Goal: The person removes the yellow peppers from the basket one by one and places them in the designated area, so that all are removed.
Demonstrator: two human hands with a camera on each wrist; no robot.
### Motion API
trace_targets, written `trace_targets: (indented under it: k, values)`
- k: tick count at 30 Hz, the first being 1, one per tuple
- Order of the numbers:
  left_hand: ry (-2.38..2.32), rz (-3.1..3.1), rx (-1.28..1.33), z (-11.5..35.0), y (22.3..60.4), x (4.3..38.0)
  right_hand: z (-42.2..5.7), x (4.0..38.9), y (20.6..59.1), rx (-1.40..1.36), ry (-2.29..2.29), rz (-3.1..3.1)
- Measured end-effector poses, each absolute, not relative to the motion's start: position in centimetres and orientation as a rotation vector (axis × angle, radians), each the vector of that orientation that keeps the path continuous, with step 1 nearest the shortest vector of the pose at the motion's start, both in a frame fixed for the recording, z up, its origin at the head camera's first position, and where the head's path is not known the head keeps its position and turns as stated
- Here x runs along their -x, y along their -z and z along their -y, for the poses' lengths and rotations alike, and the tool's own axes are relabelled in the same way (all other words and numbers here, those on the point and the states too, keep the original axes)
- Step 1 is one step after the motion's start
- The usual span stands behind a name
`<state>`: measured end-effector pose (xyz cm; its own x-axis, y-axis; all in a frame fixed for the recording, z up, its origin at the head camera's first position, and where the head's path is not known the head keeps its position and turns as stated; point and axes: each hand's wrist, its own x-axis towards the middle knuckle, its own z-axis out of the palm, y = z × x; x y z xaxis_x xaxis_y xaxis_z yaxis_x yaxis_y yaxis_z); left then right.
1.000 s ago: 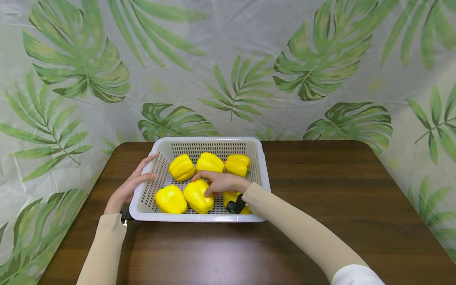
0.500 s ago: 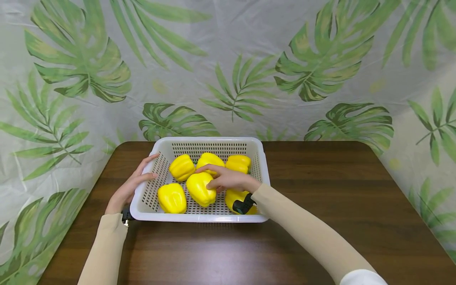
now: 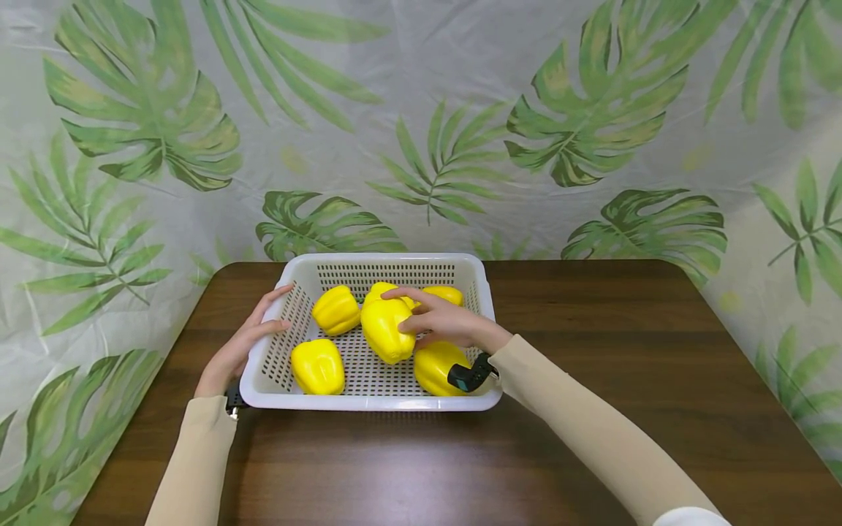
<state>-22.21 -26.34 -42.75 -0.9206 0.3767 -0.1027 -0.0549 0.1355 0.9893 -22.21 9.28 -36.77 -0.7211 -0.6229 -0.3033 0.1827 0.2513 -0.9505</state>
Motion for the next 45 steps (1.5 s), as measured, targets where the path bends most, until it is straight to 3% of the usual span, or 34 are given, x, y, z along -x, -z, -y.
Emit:
trace_targets:
  k: [45]
  values:
    - [-1.838, -2.102, -0.271, 26.1, 43.0, 22.1, -20.3, 22.5, 34.1, 0.439, 1.726, -1.984]
